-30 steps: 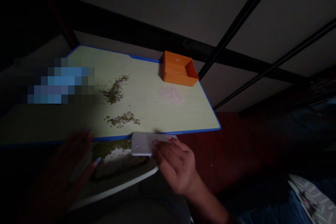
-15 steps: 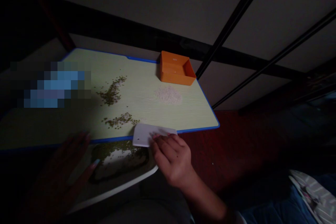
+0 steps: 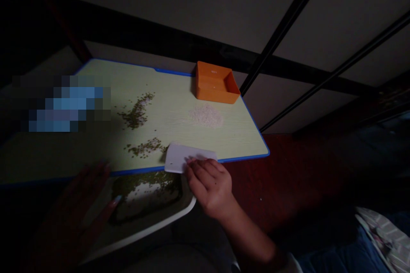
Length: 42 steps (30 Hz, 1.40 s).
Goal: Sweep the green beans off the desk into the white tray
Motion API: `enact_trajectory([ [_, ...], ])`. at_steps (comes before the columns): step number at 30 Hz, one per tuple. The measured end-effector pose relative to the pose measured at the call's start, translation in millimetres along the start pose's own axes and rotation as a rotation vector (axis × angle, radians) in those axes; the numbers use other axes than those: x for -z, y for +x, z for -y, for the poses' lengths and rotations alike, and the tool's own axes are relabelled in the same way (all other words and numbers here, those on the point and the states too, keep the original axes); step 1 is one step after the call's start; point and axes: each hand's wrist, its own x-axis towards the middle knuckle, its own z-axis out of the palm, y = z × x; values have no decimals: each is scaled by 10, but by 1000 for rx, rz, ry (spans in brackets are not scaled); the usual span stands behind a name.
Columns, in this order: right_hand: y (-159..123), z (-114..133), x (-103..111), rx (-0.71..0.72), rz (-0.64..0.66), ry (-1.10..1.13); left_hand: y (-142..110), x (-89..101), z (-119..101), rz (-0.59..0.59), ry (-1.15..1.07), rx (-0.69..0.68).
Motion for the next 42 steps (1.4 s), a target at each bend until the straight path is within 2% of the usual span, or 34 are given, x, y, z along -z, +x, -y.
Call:
enact_trajectory([
  [9,66,2,-40,27,-15,67,-11,2,16,7,-3,9],
  [17,13,5,-24,-28,-32,79,-13,-15,43,1,9,-17],
  [24,17,-17,-21,-88,-58,75,-11,19,4,17,-7,16],
  [32,34,38,-17,-48,-45,108,-4,9,6,4,-8,12],
  [38,136,86,-115,-53,-31,93,-9,7,13,4,-23,8],
  [42,244,20,-248,-51,-36,3,3,4,15,-2,-17,-5],
])
